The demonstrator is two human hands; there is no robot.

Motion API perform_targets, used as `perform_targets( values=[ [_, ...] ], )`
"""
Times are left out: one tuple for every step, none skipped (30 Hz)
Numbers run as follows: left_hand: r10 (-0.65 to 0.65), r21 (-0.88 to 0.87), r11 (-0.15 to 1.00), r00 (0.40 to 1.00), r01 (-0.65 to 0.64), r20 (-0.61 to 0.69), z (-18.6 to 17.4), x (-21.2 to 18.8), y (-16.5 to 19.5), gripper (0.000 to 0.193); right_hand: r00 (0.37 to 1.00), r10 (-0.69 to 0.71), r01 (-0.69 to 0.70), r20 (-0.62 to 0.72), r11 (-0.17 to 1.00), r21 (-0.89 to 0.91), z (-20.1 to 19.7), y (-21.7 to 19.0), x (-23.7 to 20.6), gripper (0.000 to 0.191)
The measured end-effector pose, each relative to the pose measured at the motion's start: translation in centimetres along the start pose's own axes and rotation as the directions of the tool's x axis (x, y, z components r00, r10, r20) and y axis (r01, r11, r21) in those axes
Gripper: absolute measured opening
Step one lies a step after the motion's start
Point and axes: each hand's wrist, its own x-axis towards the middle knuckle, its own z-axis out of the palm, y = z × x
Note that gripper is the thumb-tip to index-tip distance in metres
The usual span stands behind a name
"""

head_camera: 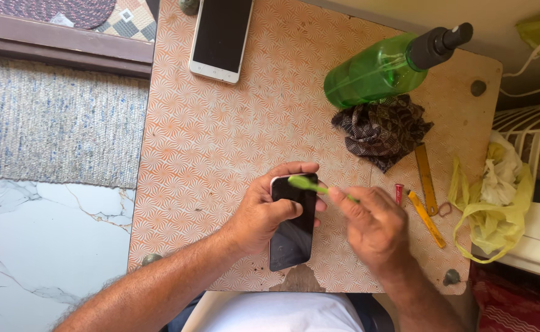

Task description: The person cleans a smartphone screen using a green toothbrush and a cloth. They scrub the screen with the toothbrush, then wipe it with the cloth, and finally inspect the screen by hand.

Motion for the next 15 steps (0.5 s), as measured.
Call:
perform_targets(
  values=[
    [-0.007,0.014,1.0,1.0,0.007,-0.019,-0.1,0.0,0.0,0.066,1.0,0.01,-0.01,0.005,1.0,-0.011,0.0,0.1,0.0,0.053],
    [0.01,0.012,1.0,1.0,-0.009,-0.008,-0.1,0.0,-0.1,0.064,1.0,0.016,-0.016,0.01,1.0,-0.018,0.0,0.1,0.0,0.052],
    [0.026,0.012,1.0,1.0,-0.026,0.001,-0.2,-0.1,-0.2,0.062,1.0,0.022,-0.022,0.012,1.0,-0.023,0.0,0.2,0.0,0.052],
    [0.037,0.011,0.999,0.999,-0.037,0.013,-0.2,-0.1,-0.3,0.061,1.0,0.012,-0.012,0.005,1.0,-0.014,0.1,0.2,0.0,0.05],
    [0.023,0.018,1.0,1.0,-0.023,0.015,-0.2,-0.1,-0.4,0.061,1.0,0.003,-0.003,-0.002,1.0,-0.01,0.1,0.2,0.1,0.048],
    [0.014,0.027,1.0,1.0,-0.015,0.018,-0.2,0.0,-0.5,0.062,1.0,-0.012,0.012,-0.009,1.0,-0.005,0.1,0.2,0.1,0.046],
    [0.009,0.036,0.999,1.0,-0.01,0.016,-0.2,-0.1,-0.6,0.062,1.0,-0.008,0.008,-0.016,1.0,-0.011,0.2,0.1,0.2,0.044],
    [0.019,0.053,0.998,1.0,-0.02,0.018,-0.2,-0.1,-0.6,0.061,1.0,-0.001,0.001,-0.019,1.0,-0.014,0.2,0.1,0.3,0.043],
    [0.027,0.072,0.997,0.999,-0.028,0.02,-0.1,-0.2,-0.7,0.06,1.0,0.006,-0.007,-0.024,1.0,-0.017,0.2,0.1,0.4,0.041],
    [0.034,0.093,0.995,0.999,-0.036,0.027,-0.1,-0.2,-0.7,0.06,1.0,-0.003,0.003,-0.022,1.0,0.002,0.1,0.1,0.5,0.042],
    [0.02,0.084,0.996,1.0,-0.022,0.017,0.0,-0.1,-0.7,0.06,1.0,-0.01,0.01,-0.021,1.0,0.016,-0.1,0.1,0.6,0.043],
    [0.005,0.072,0.997,1.0,-0.006,0.008,0.1,0.0,-0.7,0.061,1.0,-0.016,0.017,-0.019,0.999,0.03,-0.3,0.0,0.7,0.045],
    [-0.008,0.06,0.998,1.0,0.009,-0.005,0.2,-0.1,-0.7,0.061,0.999,0.021,-0.02,-0.029,0.999,0.035,-0.6,0.0,0.8,0.042],
    [-0.008,0.054,0.999,1.0,0.009,-0.004,0.3,-0.1,-0.6,0.061,0.998,0.057,-0.056,-0.039,0.998,0.041,-1.0,-0.1,0.9,0.039],
    [-0.005,0.048,0.999,1.0,0.005,-0.002,0.3,-0.1,-0.5,0.06,0.995,0.091,-0.089,-0.048,0.995,0.048,-1.4,-0.1,0.9,0.037]
  ],
)
